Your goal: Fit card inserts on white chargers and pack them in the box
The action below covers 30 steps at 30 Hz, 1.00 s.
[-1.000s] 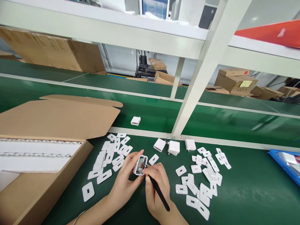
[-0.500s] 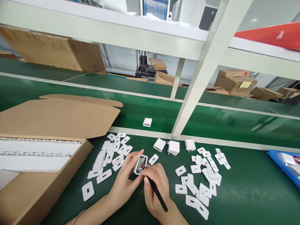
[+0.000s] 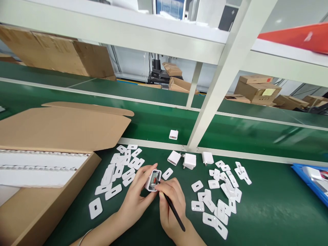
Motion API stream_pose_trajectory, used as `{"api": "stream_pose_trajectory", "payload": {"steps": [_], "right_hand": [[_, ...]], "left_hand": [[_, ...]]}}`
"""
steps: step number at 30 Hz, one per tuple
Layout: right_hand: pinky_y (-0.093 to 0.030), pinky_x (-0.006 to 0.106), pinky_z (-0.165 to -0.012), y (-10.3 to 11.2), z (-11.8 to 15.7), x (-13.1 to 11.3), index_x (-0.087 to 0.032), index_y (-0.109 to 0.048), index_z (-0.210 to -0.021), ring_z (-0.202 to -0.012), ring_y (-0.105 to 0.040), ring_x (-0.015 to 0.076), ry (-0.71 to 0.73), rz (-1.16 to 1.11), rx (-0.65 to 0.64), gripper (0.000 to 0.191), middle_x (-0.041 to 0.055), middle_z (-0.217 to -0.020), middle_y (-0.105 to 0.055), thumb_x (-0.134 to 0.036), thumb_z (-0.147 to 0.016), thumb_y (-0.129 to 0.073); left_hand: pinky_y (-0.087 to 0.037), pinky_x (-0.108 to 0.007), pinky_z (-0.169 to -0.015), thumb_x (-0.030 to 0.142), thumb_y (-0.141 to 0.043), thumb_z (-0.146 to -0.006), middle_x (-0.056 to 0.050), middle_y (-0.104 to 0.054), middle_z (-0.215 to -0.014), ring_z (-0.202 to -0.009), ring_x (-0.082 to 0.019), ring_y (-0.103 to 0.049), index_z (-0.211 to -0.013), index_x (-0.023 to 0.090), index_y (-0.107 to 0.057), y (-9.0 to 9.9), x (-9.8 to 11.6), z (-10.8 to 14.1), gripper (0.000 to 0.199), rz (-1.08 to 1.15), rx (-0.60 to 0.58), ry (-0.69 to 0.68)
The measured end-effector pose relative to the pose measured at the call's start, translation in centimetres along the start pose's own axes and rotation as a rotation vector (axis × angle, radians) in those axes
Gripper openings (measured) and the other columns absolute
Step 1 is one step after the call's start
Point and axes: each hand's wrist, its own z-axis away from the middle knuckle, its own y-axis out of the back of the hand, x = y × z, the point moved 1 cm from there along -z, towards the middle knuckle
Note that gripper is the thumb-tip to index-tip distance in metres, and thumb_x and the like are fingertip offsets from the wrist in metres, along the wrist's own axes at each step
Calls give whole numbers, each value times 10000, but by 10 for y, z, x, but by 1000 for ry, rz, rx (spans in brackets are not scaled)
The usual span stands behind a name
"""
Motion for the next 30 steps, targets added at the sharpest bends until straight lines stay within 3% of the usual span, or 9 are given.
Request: {"api": "stream_pose_trajectory", "payload": {"steps": [4,9,16,30], "right_hand": [[-531,308,-683,-1,-5,-3,-209,-621,-1202,-810,-616,168,-20,9,-7,318,62,-943,-668,-30,-992,-462],[-536,308,-707,-6,-3,1,-223,-626,-1198,-820,-614,164,-106,17,-55,305,55,-958,-653,-47,-1017,-455],[-499,323,-697,-4,8,6,-216,-597,-1189,-824,-567,181,-61,-68,39,240,54,-910,-580,-124,-1042,-432],[-510,303,-737,-3,-1,-1,-186,-601,-1211,-867,-589,158,-20,-53,-3,303,57,-967,-639,-39,-998,-442]], "left_hand": [[-627,-289,-840,82,-498,-994,-89,-479,-1346,-1157,-221,-660,-1588,456,-383,1,-1,0,711,-98,-12,-71],[-629,-267,-777,53,-472,-992,-92,-478,-1377,-1082,-201,-691,-1598,484,-344,1,-3,-2,754,-172,-47,-126],[-606,-304,-948,62,-499,-997,-84,-482,-1423,-1322,-242,-588,-1599,463,-353,2,-3,-1,738,-47,-32,-62],[-581,-316,-973,72,-501,-999,-84,-494,-1419,-1295,-231,-591,-1598,449,-362,2,-3,-2,722,-8,-22,-59]]}}
